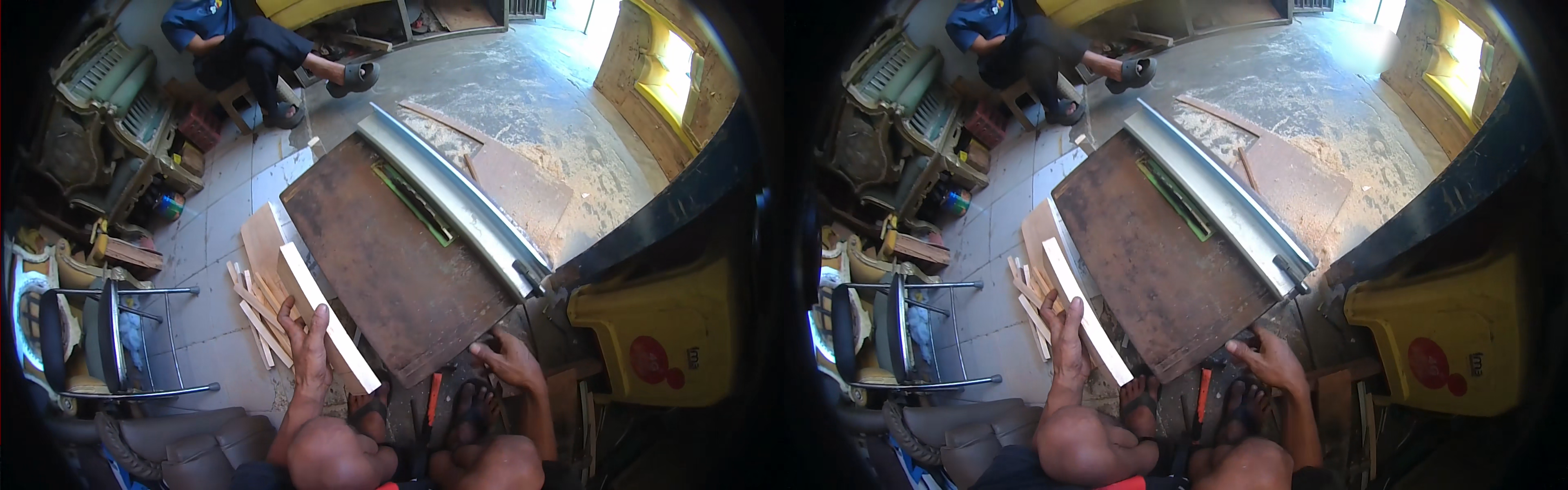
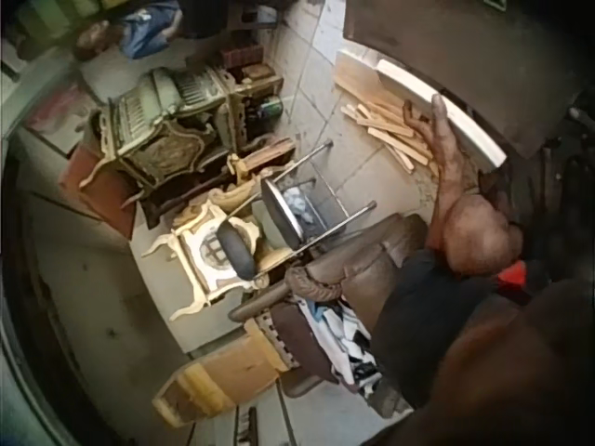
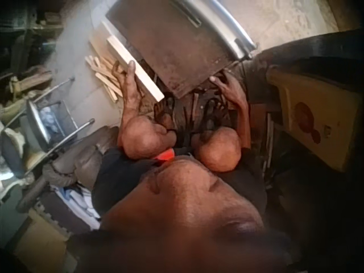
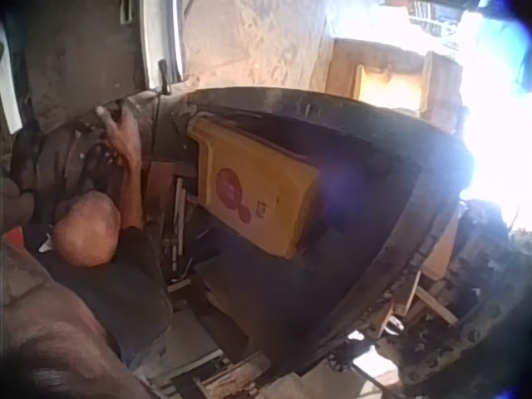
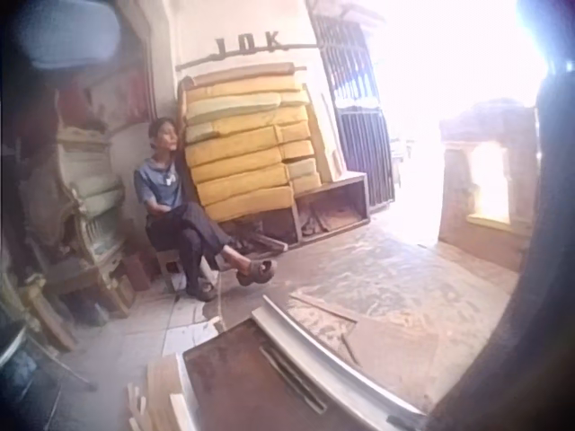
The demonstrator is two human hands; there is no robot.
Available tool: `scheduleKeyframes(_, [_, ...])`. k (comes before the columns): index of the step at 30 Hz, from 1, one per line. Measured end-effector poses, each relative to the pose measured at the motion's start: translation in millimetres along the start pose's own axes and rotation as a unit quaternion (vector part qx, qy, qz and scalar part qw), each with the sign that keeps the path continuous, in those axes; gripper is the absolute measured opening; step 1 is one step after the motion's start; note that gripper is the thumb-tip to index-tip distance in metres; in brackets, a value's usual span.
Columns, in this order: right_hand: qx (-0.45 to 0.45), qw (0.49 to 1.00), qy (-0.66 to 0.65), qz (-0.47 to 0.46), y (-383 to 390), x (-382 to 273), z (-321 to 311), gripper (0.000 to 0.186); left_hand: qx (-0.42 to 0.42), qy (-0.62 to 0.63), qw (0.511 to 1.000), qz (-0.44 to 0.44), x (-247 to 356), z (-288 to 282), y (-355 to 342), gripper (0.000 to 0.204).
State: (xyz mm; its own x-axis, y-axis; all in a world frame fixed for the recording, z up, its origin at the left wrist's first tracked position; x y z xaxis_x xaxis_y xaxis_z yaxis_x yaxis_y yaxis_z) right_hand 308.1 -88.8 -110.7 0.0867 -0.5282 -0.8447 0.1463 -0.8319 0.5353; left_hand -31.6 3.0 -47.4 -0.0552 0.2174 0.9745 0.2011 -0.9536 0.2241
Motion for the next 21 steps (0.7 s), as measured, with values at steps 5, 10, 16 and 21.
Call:
scheduleKeyframes(5, [-0.001, 0.940, -0.327, -0.099, -31.3, 21.6, 14.7, 0.045, 0.002, -0.015, 1.000, 0.010, 3.8, 3.4, 4.1, 0.089])
scheduleKeyframes(10, [0.004, 0.943, -0.320, -0.091, -34.0, 47.2, 34.3, 0.044, 0.009, -0.035, 0.999, 0.039, 15.1, 6.1, 5.3, 0.088])
scheduleKeyframes(16, [-0.049, 0.975, -0.216, 0.022, -16.1, 12.9, 44.0, 0.051, -0.113, -0.131, 0.983, 0.064, 16.4, 24.6, 4.2, 0.101])
scheduleKeyframes(21, [0.011, 0.999, -0.031, 0.037, -1.4, -9.8, 27.0, 0.050, -0.156, -0.394, 0.892, 0.155, 28.5, 50.4, -13.9, 0.076])
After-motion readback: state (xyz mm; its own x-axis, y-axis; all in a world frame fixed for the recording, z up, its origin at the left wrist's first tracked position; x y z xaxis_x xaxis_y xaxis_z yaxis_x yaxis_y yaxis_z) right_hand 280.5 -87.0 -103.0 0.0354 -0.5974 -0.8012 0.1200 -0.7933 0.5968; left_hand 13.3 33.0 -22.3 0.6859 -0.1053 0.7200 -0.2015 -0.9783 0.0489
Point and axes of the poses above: each hand's wrist, its own y-axis away from the middle knuckle, its own z-axis out of the palm, x = y × z, the point moved 7 cm from there along -y, towards the middle knuckle, and after that the axes turned 6 degrees about -x, right-handed, at the moved point
